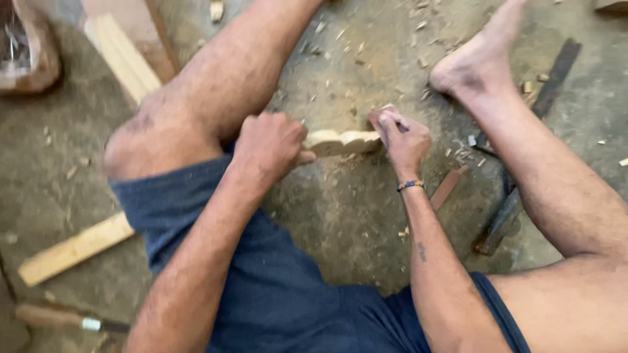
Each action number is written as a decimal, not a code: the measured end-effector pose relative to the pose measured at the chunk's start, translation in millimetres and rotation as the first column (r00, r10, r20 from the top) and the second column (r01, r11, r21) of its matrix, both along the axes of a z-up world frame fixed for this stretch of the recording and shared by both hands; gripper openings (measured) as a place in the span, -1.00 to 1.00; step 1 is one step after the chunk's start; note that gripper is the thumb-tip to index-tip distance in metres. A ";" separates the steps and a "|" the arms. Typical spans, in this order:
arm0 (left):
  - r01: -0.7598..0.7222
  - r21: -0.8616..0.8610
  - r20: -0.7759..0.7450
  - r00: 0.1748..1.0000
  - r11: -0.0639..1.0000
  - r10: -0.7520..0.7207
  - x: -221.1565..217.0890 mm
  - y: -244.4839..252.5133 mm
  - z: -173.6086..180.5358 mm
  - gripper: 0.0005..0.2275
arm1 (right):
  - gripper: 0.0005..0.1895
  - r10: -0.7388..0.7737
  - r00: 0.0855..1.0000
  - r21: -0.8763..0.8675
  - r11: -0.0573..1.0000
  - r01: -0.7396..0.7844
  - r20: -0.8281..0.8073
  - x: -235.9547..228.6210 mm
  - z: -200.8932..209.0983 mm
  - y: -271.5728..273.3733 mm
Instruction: The person sands a carved wooden piece along its edges and curved surfaces with sandpaper by hand while holding it in place.
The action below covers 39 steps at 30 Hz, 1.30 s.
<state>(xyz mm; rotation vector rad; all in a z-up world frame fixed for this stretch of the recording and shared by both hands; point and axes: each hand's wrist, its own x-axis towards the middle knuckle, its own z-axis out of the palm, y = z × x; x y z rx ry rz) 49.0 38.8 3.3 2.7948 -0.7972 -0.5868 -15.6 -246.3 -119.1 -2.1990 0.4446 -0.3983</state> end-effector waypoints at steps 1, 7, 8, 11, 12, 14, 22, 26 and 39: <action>0.022 -0.005 0.024 0.999 1.000 -0.022 5.1 -1.8 4.2 -0.61 | -0.79 0.000 1.000 -0.066 0.998 -0.001 -0.007 12.1 6.3 -2.9; -0.165 0.091 -0.030 0.985 0.982 0.168 3.4 -2.2 11.5 -0.34 | -0.69 -0.090 0.992 0.382 0.917 0.118 -0.091 -9.6 69.0 -24.3; -0.168 0.082 -0.013 0.985 0.982 0.170 5.0 -4.7 12.2 -0.33 | -0.69 -0.088 0.993 0.383 0.917 0.113 -0.081 -11.6 74.9 -26.0; -0.154 0.030 0.047 0.987 0.988 0.152 6.4 -5.8 11.4 -0.33 | -0.63 -0.112 0.991 0.427 0.894 0.134 -0.077 -17.8 86.2 -27.3; -0.131 -0.007 0.084 0.988 0.991 0.131 8.5 -6.2 9.8 -0.35 | -0.63 -0.115 0.992 0.403 0.906 0.130 -0.060 -18.4 87.4 -26.1; -0.124 -0.035 0.112 0.986 0.992 0.128 10.3 -5.4 3.9 -0.37 | -0.63 -0.110 0.993 0.377 0.919 0.117 -0.039 -18.3 88.3 -27.2; 0.005 -0.069 0.136 0.991 0.998 0.005 14.4 -19.0 -19.2 -0.36 | -0.64 0.048 0.994 0.182 0.983 -0.029 -0.100 -20.0 91.6 -17.7; 0.062 -0.120 0.161 0.986 0.991 -0.043 27.4 -25.0 -25.8 -0.38 | -0.73 -0.038 0.964 0.166 0.982 0.085 -0.265 -13.6 68.9 -19.0; 0.200 -0.247 0.365 0.926 0.948 -0.100 20.0 -24.7 -41.8 -0.48 | -0.13 0.025 0.905 -0.390 0.897 -0.208 -0.425 11.7 95.2 10.9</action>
